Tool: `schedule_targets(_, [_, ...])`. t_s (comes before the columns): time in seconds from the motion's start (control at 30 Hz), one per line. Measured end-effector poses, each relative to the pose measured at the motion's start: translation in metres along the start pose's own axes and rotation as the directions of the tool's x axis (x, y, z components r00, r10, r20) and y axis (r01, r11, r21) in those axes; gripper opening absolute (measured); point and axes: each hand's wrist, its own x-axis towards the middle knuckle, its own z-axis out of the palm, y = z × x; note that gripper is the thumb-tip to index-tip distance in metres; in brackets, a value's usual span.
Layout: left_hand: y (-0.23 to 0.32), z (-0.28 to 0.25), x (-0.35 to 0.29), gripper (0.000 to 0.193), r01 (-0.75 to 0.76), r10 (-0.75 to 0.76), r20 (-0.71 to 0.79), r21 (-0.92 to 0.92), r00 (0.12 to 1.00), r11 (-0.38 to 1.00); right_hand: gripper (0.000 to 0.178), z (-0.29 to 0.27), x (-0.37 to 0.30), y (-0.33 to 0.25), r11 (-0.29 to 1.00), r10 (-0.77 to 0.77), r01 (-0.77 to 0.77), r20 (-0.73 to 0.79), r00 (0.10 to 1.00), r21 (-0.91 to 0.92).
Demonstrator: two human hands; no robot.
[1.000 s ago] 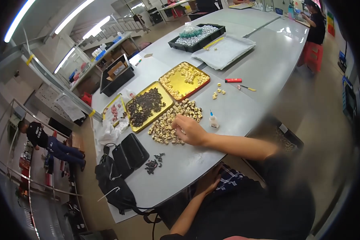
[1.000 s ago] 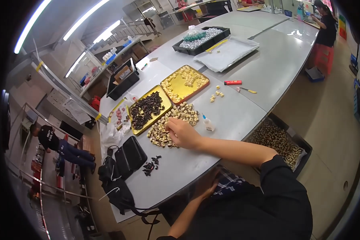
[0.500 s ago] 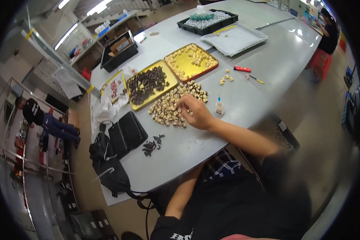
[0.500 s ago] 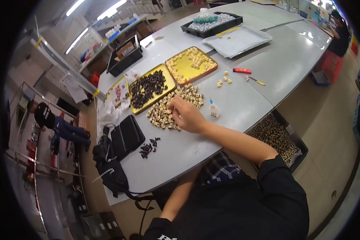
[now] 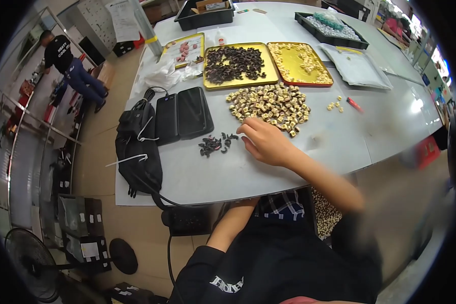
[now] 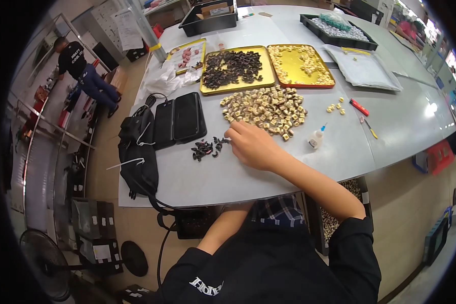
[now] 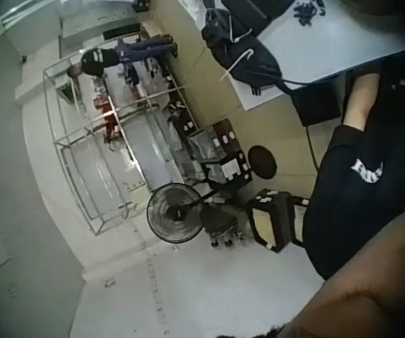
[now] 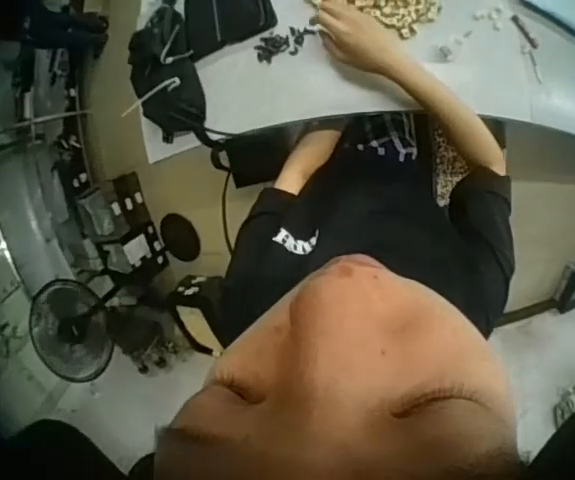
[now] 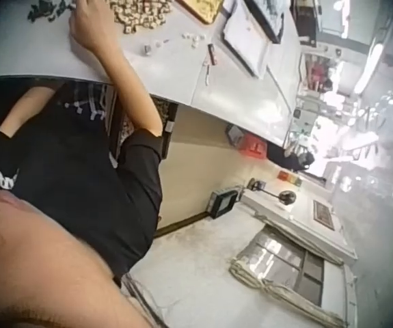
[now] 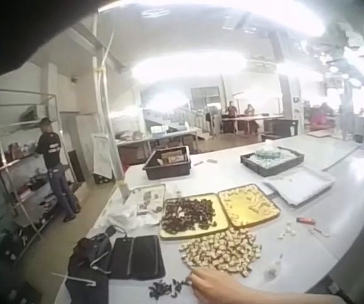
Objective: Assembling small toy components by applying glue to black plastic parts and joining them to gold-colored shells at a factory workbench.
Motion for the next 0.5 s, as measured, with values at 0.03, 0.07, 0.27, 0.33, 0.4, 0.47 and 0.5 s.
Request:
schedule_targets(0.03, [-0.002,-0.001,0.0,0.037,0.012,-0.012,0.003,-0.006,1.0,1.0,0.018,0.007,0.004,0.0,1.0,0.015,-0.013,0.06,0.998,-0.025])
schedule_targets(0.07, [-0.004,-0.002,0.0,0.037,0.021,-0.021,0.006,-0.011,1.0,1.0,0.019,0.013,0.007,0.0,0.998,0.032,-0.026,0.117,0.993,-0.052])
schedule_targets(0.27, [-0.014,-0.008,0.019,0.038,-0.002,0.003,0.034,-0.048,0.999,0.999,0.017,0.028,0.008,0.002,0.993,0.101,-0.087,0.191,0.976,-0.081])
schedule_targets(0.33, [-0.015,-0.01,0.031,0.038,-0.03,0.032,0.046,-0.061,0.998,0.998,0.015,0.031,0.004,0.004,0.992,0.115,-0.104,0.176,0.978,-0.069])
schedule_targets(0.4, [-0.018,-0.012,0.043,0.038,-0.053,0.057,0.06,-0.068,0.997,0.996,0.015,0.033,0.003,0.004,0.993,0.115,-0.107,0.175,0.978,-0.056])
schedule_targets(0.47, [-0.018,-0.015,0.048,0.038,-0.078,0.085,0.089,-0.076,0.992,0.994,0.017,0.032,0.001,0.005,0.992,0.125,-0.127,0.188,0.974,-0.002])
schedule_targets(0.5, [-0.018,-0.018,0.05,0.038,-0.087,0.095,0.104,-0.078,0.99,0.993,0.017,0.031,0.001,0.006,0.991,0.133,-0.134,0.176,0.975,-0.01])
